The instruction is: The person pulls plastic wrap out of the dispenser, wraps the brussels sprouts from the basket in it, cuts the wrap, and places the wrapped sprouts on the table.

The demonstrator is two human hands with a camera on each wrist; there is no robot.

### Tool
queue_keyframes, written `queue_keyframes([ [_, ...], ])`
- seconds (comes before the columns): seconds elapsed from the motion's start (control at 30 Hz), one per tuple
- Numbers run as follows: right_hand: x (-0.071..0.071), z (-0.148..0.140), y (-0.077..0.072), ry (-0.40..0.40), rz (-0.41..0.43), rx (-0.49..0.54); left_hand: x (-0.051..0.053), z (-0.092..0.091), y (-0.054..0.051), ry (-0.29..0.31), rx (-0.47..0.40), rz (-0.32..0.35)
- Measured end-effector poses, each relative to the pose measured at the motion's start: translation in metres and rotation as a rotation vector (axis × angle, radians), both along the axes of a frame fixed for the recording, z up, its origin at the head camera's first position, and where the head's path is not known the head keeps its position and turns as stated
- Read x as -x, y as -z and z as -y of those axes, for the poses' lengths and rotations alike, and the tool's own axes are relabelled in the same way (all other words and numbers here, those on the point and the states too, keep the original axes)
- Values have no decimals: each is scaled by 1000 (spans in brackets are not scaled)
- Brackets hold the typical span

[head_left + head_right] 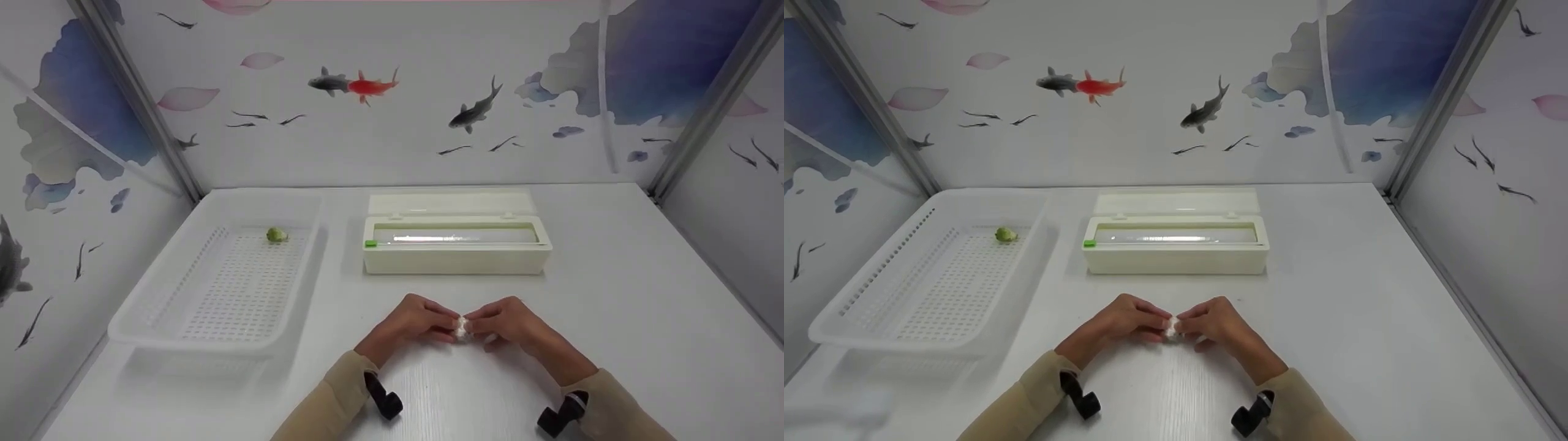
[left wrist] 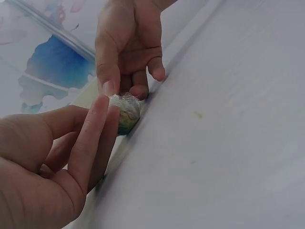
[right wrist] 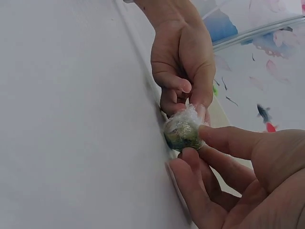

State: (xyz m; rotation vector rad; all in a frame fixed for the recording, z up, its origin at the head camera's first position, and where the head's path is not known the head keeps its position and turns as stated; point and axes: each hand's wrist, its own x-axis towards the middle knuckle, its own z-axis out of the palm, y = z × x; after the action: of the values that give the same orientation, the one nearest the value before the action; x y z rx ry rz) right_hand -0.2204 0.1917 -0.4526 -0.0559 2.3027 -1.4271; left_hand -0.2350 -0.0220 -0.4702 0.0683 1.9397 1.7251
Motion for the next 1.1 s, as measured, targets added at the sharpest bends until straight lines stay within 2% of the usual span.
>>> queue_keyframes([
  [0.23, 1, 0, 0, -12, -1, -11, 0, 1, -2, 16, 58, -56],
  [0.43, 2, 0, 2, -12, -5, -23, -1, -1, 0, -26, 47, -43],
  [0.63, 3, -2, 2, -31, 3, 18, -1, -4, -1, -44, 21, -42],
  [0.77, 6, -7, 0, -68, 41, 76, 2, 1, -7, 10, -14, -62],
  [0.93, 13, -19, -2, -157, 120, 209, 8, 10, -11, 87, -61, -166],
  [1.1, 17, -28, -7, -259, 166, 304, 9, 10, -12, 223, -99, -263],
])
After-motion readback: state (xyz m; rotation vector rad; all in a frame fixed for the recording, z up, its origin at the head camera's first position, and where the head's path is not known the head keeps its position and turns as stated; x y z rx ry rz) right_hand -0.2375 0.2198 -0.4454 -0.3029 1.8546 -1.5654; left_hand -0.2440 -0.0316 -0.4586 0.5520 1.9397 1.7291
